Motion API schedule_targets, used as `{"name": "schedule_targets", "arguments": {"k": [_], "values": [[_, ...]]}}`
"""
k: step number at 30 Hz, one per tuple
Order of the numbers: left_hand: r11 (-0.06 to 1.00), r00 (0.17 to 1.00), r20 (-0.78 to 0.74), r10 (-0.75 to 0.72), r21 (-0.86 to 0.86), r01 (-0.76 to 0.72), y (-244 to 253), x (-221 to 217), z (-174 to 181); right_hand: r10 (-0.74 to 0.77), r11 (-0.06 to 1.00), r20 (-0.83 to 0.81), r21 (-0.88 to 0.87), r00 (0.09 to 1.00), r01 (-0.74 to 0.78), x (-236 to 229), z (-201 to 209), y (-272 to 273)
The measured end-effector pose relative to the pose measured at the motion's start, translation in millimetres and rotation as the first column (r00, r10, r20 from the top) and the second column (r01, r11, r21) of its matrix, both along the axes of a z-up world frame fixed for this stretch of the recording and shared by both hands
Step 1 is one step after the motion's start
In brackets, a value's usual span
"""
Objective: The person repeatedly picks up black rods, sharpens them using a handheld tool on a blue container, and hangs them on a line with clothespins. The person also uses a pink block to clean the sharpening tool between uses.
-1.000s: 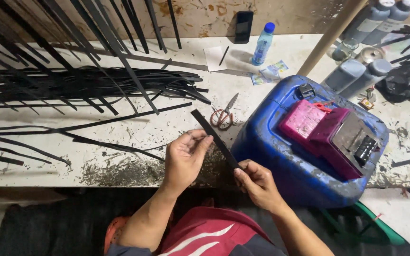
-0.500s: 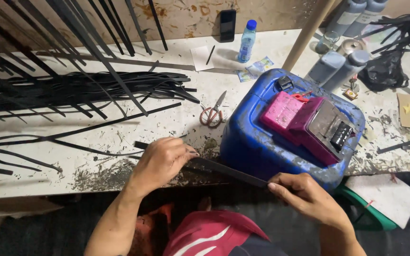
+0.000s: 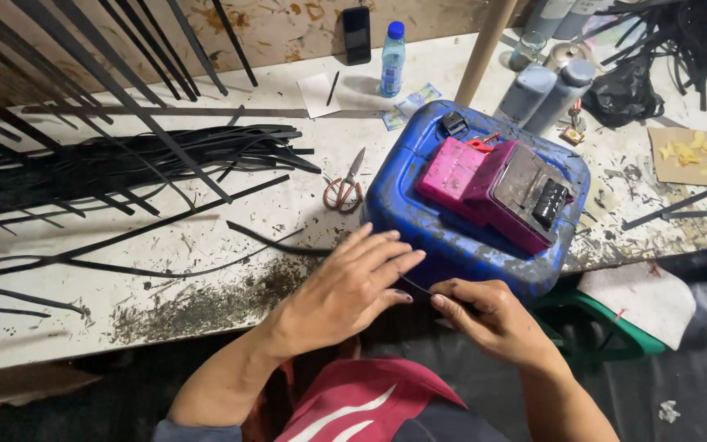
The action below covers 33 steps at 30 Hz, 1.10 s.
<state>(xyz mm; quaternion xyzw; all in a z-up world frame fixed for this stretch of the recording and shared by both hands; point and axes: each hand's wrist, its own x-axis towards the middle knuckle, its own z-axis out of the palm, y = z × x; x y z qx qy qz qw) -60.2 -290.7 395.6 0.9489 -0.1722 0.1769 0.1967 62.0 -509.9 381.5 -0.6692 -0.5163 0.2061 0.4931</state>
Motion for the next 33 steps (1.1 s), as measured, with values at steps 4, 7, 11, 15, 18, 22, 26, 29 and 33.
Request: {"name": "schedule_targets", "arguments": {"k": [4, 7, 11, 15, 18, 22, 26, 29, 33], "values": [[0.973, 0.985, -0.015, -0.170, -0.160, 0.166, 5.6, 6.6, -11.6, -0.042, 0.999, 0.040, -0.016, 0.998, 0.043, -1.0, 2.8, -6.2], [0.974, 0.984, 0.001, -0.175, -0.148, 0.174, 24.6, -2.8, 2.8, -0.077, 0.995, 0.077, -0.056, 0.994, 0.081, 1.7, -3.0, -17.6], [0.992, 0.992, -0.119, -0.029, -0.125, 0.014, 56.7, -9.0, 14.2, -0.209, 0.973, 0.106, -0.082, 0.972, 0.218, 10.6, -10.1, -34.9], [0.963, 0.963, -0.123, -0.238, -0.161, 0.218, 6.8, 14.5, 6.0, -0.093, 0.995, 0.155, -0.017, 0.984, 0.097, -4.7, -0.9, 1.9], [0.963, 0.971, -0.093, -0.221, -0.180, 0.202, 16.0, 24.7, 0.4, -0.115, 0.991, 0.127, -0.060, 0.985, 0.123, -5.5, 3.2, 0.9], [0.986, 0.977, -0.182, -0.107, -0.149, 0.080, 75.8, 15.5, 20.3, -0.235, 0.957, 0.023, -0.170, 0.972, 0.236, 3.8, -2.1, -20.9], [0.969, 0.936, -0.283, -0.208, -0.189, 0.158, 47.1, 29.9, 8.2, -0.213, 0.970, 0.063, -0.102, 0.975, 0.218, -10.4, 0.0, 7.9], [0.948, 0.913, -0.289, -0.288, -0.222, 0.228, 55.5, 38.3, 14.7, -0.213, 0.970, 0.123, -0.091, 0.969, 0.225, -8.6, 9.2, 9.0], [0.992, 0.944, -0.322, -0.063, -0.121, 0.025, 110.3, 30.8, 29.2, -0.367, 0.908, 0.064, -0.194, 0.928, 0.372, 4.9, -6.1, -24.6]]}}
